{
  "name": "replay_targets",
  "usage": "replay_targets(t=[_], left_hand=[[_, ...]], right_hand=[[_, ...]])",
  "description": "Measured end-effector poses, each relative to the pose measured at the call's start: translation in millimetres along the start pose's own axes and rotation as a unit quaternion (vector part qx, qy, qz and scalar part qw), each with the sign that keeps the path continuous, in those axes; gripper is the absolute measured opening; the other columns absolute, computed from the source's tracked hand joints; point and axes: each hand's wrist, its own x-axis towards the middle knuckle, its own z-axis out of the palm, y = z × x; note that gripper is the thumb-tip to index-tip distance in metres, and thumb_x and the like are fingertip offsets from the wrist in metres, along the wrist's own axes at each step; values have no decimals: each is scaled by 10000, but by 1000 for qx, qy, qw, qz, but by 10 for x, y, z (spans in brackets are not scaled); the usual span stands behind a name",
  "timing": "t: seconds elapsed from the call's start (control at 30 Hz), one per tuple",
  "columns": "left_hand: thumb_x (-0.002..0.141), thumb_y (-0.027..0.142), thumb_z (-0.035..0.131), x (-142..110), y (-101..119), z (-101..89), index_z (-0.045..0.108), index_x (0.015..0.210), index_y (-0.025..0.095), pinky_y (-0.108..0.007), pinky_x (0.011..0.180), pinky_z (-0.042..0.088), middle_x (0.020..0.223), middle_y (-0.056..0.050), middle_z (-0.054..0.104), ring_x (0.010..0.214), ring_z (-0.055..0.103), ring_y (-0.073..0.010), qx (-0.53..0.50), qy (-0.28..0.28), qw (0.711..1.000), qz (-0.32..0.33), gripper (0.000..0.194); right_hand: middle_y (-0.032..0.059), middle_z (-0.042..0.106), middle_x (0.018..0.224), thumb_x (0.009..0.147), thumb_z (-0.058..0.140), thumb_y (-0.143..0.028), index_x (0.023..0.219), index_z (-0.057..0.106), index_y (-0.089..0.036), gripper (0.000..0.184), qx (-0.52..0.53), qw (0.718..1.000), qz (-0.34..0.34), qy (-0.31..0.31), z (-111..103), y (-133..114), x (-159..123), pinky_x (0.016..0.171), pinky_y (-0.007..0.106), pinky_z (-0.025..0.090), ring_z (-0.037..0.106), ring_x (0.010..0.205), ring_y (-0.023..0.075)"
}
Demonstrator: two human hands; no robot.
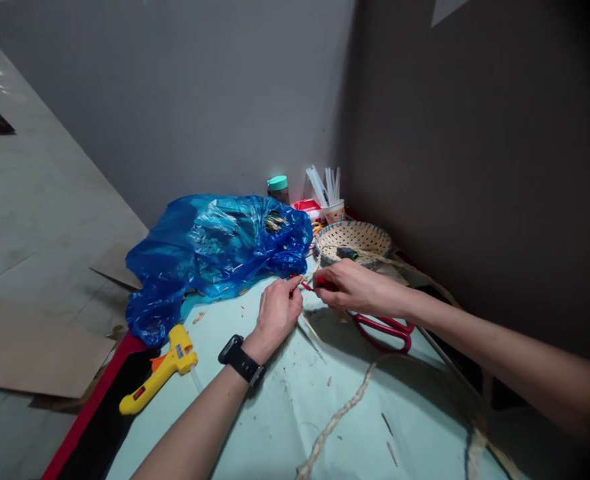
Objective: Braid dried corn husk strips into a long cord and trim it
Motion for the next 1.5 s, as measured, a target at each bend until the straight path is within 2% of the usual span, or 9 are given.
replay_targets(t=[0.2,0.33,0.47,0.63,0.8,0.97,1.13,1.33,1.5], left_hand=[[725,136,539,24,-125,5,642,628,179,-270,617,350,636,-29,561,647,499,-171,-94,3,995,-20,148],[768,275,545,54,-253,-1,661,772,156,-225,460,275,625,-17,591,457,385,-95,-225,-7,971,-86,166],[775,318,556,28,-278,6,631,880,122,-193,411,219,719,-51,637,431,328,-50,-348,4,928,-133,235],[745,287,597,4,-200,7,585,812,124,-180,387,220,724,-58,638,431,369,-42,-438,7,885,-156,176],[717,237,595,22,-154,16,546,808,135,-177,383,248,712,-56,647,432,406,-49,-469,0,867,-166,145],[731,247,591,17,-211,77,524,753,161,-172,363,156,567,37,533,370,307,-27,-446,3,880,-163,112],[725,281,638,12,-256,79,546,735,172,-166,371,171,457,99,365,359,300,-35,-402,-1,904,-148,143],[719,318,647,51,-224,9,536,720,178,-189,369,183,428,96,411,328,296,-45,-375,-13,915,-148,178],[645,204,645,140,-217,109,487,577,166,-179,393,194,421,92,410,364,318,-34,-355,41,921,-153,176]], right_hand=[[52,622,660,847,471,-220,771,647,-155,203,-116,991,-6,68,-55,-24,435,523,257,222,431,532,114],[96,665,770,840,470,-229,816,670,-159,213,-127,988,40,77,65,186,740,549,261,242,544,649,163],[99,656,709,806,478,-195,776,673,-132,206,-93,994,48,44,248,314,710,554,256,278,552,631,166],[18,631,644,852,439,-258,770,643,-147,246,50,998,21,-32,344,392,420,538,202,350,518,555,108],[18,607,620,867,420,-331,848,587,-119,271,289,951,95,-51,506,340,276,424,215,307,415,421,93],[57,632,662,834,435,-189,729,588,-142,191,95,994,33,45,585,-7,215,561,240,325,509,569,129],[114,661,680,820,438,-171,763,625,-138,198,-122,992,37,13,485,-301,233,502,283,211,542,543,169],[104,664,704,865,404,-213,813,634,-146,244,-95,990,102,30,370,-264,253,498,261,224,562,566,158],[121,669,706,767,469,-129,792,658,-118,192,-133,990,39,-19,433,-252,278,495,266,207,540,554,154]])
